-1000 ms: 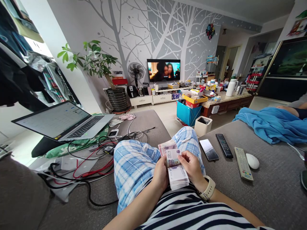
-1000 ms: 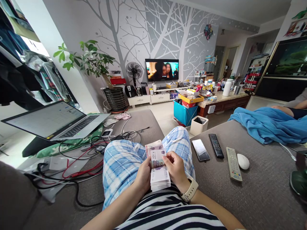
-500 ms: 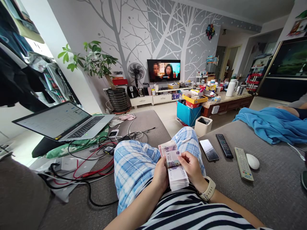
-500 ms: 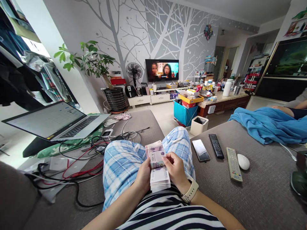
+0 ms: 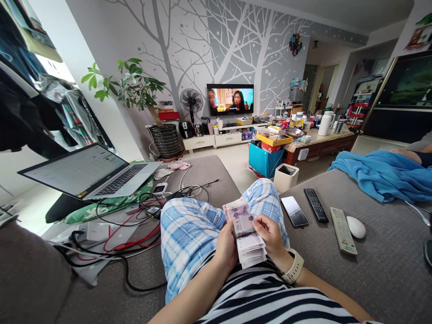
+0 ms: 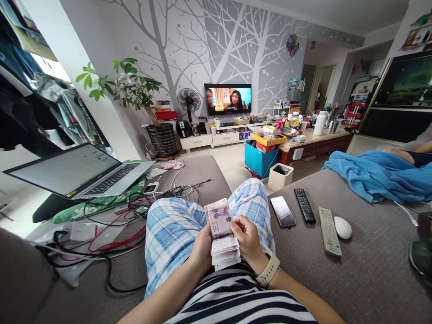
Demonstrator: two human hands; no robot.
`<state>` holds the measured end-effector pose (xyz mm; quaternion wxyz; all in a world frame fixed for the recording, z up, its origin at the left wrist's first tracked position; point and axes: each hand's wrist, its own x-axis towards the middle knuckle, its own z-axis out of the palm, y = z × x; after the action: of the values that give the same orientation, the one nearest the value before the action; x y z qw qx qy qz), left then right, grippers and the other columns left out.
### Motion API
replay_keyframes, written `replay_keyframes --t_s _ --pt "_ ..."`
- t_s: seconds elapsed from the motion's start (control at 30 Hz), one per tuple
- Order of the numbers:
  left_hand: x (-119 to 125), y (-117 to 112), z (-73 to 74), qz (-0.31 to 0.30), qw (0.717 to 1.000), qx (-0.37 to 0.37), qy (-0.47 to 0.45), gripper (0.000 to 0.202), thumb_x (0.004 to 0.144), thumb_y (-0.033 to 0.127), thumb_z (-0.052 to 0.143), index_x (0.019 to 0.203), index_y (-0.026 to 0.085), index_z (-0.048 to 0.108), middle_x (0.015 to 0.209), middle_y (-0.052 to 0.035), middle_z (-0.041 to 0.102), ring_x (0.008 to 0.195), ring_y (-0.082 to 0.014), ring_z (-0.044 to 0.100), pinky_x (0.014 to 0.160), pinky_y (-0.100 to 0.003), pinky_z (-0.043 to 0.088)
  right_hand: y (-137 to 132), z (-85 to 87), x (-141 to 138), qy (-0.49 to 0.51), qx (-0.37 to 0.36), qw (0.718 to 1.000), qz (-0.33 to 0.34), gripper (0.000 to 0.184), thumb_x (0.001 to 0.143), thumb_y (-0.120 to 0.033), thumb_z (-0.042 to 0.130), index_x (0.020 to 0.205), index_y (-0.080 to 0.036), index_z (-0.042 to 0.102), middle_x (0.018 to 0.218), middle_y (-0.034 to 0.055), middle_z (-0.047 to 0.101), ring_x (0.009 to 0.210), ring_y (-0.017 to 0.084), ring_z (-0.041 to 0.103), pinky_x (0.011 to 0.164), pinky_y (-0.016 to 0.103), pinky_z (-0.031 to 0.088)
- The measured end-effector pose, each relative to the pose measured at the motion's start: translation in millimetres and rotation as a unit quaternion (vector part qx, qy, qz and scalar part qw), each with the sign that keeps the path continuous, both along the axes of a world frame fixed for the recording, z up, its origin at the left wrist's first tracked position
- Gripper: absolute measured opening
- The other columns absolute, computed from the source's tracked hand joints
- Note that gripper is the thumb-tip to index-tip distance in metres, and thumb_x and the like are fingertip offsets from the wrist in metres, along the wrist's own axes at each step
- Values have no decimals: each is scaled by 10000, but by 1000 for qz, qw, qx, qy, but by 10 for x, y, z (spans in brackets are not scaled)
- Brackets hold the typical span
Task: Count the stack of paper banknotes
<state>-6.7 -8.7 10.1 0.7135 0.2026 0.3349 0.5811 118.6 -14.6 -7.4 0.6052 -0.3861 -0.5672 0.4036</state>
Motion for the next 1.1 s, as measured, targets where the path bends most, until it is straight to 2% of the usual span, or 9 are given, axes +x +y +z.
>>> replay_keyframes --t_s 0.2,0.67,1.1 --pt "-8 -20 10 4 1000 3 -3 173 695 249 724 793 142 630 713 -50 703 752 -253 704 743 -356 547 -14 6 5 -8 8 1000 2 349 866 -493 577 673 -202 562 626 -7 535 596 153 481 556 266 394" --pt "-5 -15 19 3 1000 -18 2 189 781 267 665 905 123 656 846 -103 749 801 -269 723 768 -384 571 -42 41 9 -14 14 1000 5 339 902 -438 537 653 -209 516 617 -17 476 589 147 427 561 272 345" --pt "-46 46 -106 -6 1000 -6 4 338 803 294 671 1078 96 655 920 -140 757 819 -285 731 792 -407 574 -35 50 12 -12 9 1000 15 353 908 -450 539 658 -204 501 619 -21 450 591 142 406 561 274 335"
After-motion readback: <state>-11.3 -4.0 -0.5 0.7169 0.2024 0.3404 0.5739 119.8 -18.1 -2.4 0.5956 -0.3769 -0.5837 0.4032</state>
